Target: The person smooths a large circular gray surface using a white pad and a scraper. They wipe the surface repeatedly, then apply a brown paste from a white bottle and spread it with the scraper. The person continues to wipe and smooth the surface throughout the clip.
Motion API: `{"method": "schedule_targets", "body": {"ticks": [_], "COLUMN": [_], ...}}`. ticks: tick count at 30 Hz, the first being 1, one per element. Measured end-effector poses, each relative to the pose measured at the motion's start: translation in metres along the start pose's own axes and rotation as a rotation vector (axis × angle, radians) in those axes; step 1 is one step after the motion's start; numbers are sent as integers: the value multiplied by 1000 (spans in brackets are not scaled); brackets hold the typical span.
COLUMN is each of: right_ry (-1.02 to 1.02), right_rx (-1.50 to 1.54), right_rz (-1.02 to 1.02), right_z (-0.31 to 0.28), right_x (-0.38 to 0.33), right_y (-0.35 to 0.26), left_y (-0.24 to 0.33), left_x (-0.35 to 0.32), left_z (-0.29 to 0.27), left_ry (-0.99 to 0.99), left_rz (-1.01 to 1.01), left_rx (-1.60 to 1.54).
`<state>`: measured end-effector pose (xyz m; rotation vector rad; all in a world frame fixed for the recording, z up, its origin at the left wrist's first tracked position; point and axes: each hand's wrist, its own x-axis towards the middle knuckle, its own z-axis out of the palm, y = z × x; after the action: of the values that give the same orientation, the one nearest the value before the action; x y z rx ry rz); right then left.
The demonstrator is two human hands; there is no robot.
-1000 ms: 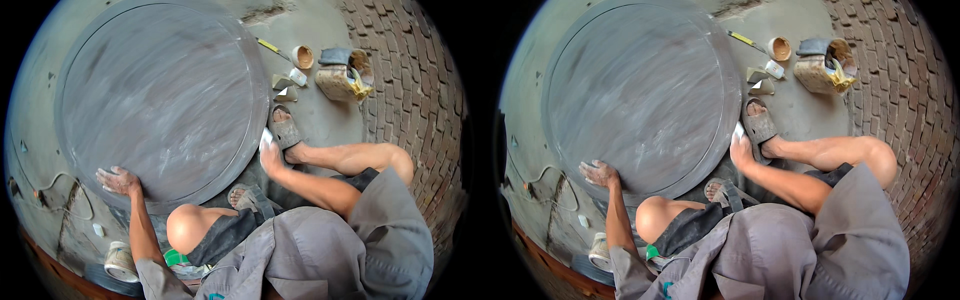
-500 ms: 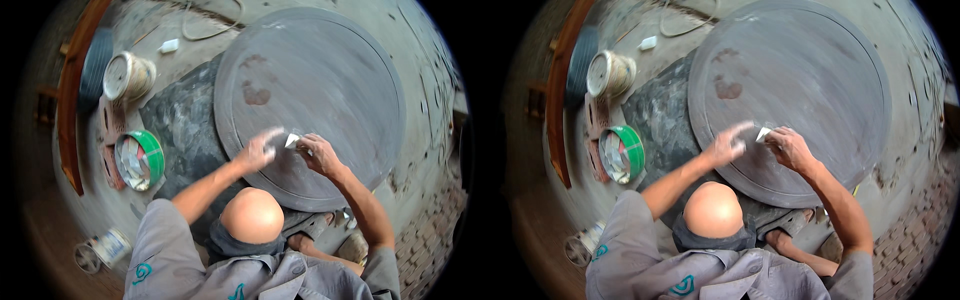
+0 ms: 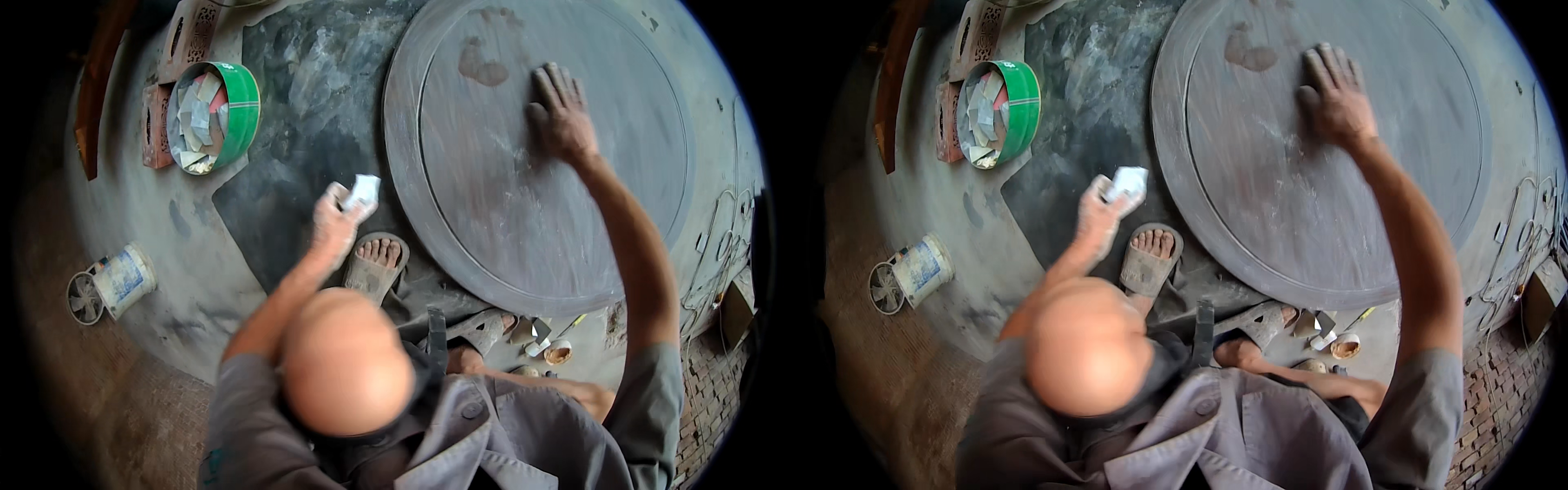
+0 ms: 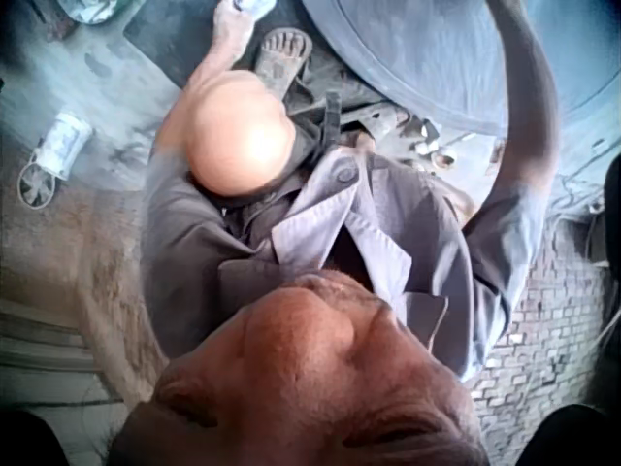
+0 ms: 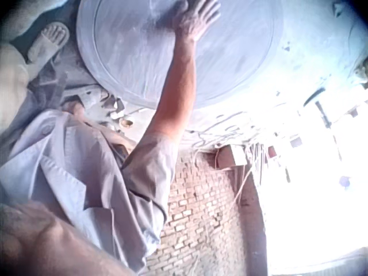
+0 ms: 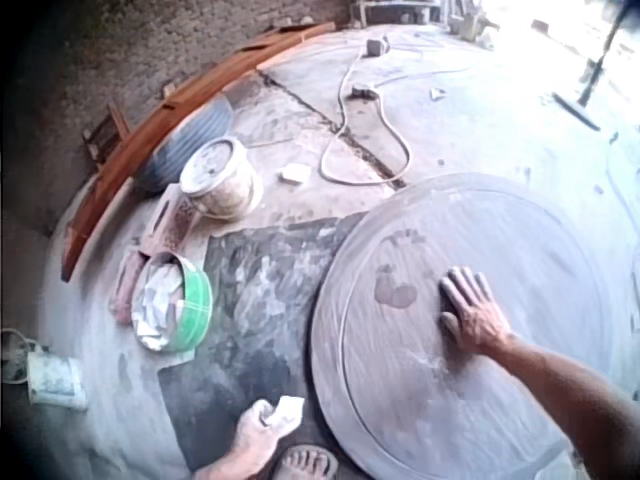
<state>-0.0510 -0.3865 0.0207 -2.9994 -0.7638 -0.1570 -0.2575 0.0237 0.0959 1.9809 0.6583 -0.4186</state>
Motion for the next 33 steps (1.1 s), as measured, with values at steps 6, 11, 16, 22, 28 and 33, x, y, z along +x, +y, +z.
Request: {"method": "schedule_targets", "body": {"ticks": [6,11,16,22,28,33], "right_ry": [13,30,24,12,36,17], "right_rx": [17,79,74,92,112,96], "right_rz": [-50,-71,-74,-89,-135,-123], "right_z": [7,12,17,14,14,16], "right_x": [-21,-19,-22,-25,-14,-23], "right_y": [42,41,43,43,41,44], "left_y": [59,-7,-30,-20,-27,-41], "left_x": [15,-34,-129,-166,-59,-156], "left_z": [-44,49,213,268,195,238], "left_ry": [-62,188,527,581,602,499], "left_rz": [1,-273,-516,-374,19,-56], "left_rx": [-66,127,-91,-330,-211,-193]}}
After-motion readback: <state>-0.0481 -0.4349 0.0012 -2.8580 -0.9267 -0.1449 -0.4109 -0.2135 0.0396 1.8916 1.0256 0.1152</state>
